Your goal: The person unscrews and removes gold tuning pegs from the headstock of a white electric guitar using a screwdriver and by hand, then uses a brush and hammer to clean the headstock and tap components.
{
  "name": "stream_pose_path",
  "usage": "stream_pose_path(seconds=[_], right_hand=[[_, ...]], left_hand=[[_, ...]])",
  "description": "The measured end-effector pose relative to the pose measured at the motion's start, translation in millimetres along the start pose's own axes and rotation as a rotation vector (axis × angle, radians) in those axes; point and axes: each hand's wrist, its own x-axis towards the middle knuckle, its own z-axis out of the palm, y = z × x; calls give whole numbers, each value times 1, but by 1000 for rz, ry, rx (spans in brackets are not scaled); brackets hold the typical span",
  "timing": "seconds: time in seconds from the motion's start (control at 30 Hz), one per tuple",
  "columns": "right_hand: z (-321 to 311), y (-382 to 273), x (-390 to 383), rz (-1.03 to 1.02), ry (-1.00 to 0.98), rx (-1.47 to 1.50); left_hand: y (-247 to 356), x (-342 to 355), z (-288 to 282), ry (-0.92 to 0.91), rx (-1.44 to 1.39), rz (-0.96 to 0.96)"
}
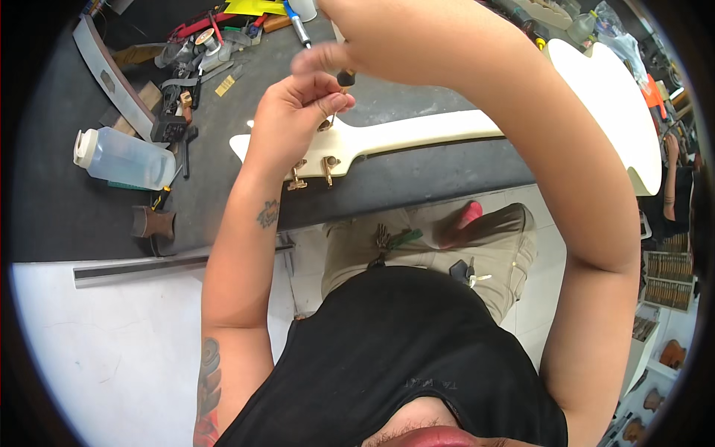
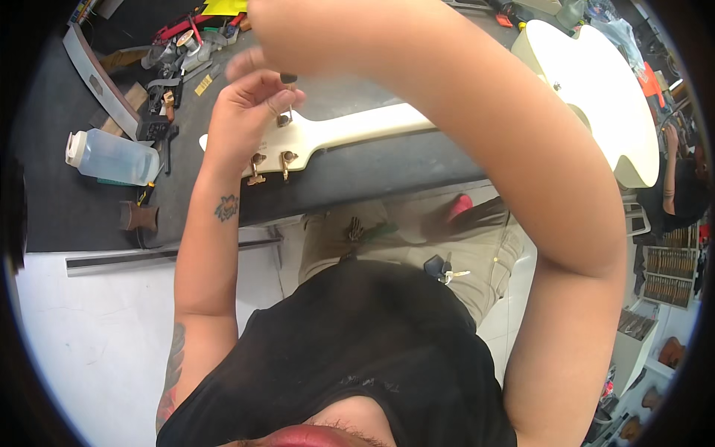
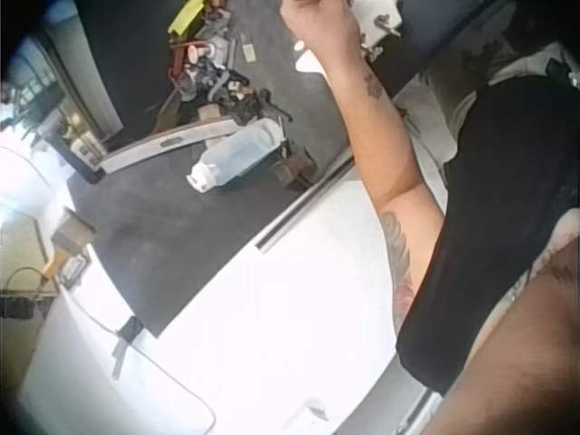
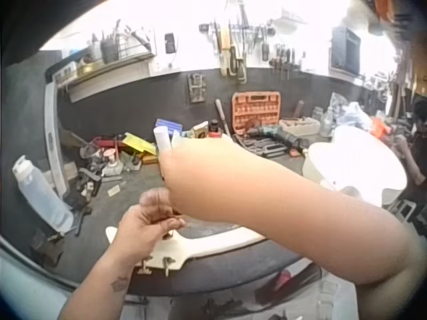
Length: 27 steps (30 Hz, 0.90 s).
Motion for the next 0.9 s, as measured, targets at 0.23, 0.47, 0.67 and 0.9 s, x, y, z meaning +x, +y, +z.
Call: stream_pose_path(seconds=[0.23,0.47,0.67,0.9], right_hand=[[31,32,-11,-660,159,88],[-5,-24,-11,-15,-143,-46],[27,20,-13,-451,98,-75],[39,23,-16,-596,240,149]], left_hand=[[6,-7,5,55,-16,-106],[4,-2,7,92,80,-90],[13,-5,6,139,102,-124],[5,-4,2,79,24,-43]])
